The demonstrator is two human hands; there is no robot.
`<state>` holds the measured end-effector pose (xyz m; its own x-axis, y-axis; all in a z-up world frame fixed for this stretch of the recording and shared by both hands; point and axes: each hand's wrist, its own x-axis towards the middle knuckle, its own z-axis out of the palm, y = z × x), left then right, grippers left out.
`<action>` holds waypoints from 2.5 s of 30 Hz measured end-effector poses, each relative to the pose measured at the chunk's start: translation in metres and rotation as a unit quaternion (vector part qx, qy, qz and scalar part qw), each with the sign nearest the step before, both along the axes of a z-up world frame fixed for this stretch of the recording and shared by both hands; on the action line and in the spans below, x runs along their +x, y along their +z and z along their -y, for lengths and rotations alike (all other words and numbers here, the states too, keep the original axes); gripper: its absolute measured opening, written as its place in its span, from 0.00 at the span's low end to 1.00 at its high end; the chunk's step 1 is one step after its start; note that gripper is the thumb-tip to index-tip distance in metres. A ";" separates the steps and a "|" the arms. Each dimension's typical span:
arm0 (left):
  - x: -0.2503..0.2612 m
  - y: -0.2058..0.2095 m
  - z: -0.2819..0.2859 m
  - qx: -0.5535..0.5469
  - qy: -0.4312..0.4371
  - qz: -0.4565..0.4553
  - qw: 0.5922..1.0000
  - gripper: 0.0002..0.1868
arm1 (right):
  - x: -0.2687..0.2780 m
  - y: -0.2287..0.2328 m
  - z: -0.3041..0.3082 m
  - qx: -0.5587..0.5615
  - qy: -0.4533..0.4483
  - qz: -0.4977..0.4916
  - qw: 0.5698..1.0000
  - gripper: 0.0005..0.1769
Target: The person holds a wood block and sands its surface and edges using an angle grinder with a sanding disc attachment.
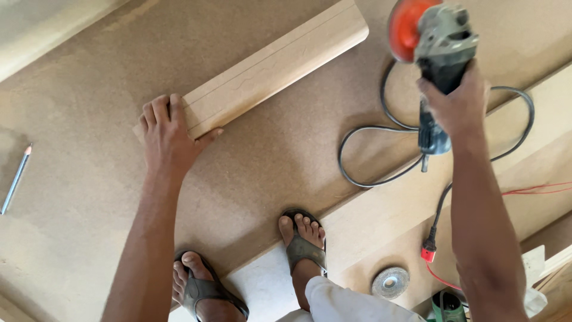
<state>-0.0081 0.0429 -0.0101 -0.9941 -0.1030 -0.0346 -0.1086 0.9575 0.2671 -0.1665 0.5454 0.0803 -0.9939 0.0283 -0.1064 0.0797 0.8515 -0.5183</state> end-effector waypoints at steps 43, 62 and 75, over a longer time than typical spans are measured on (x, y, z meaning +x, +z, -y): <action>-0.031 0.033 0.020 0.107 0.022 0.146 0.983 0.53 | -0.006 -0.005 0.016 -0.043 0.064 -0.005 0.997 0.40; 0.004 -0.004 0.004 0.021 0.004 -0.001 1.000 0.56 | 0.054 -0.002 0.040 -0.458 -0.052 0.047 0.886 0.23; 0.001 -0.003 0.002 0.011 0.000 -0.013 1.000 0.58 | 0.066 -0.033 0.031 -0.515 -0.107 0.005 0.851 0.26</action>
<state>-0.0075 0.0412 -0.0135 -0.9946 -0.1032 -0.0117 -0.1021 0.9515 0.2901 -0.1005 0.5142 0.0473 -0.9767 0.0946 -0.1926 0.1845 -0.0878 -0.9789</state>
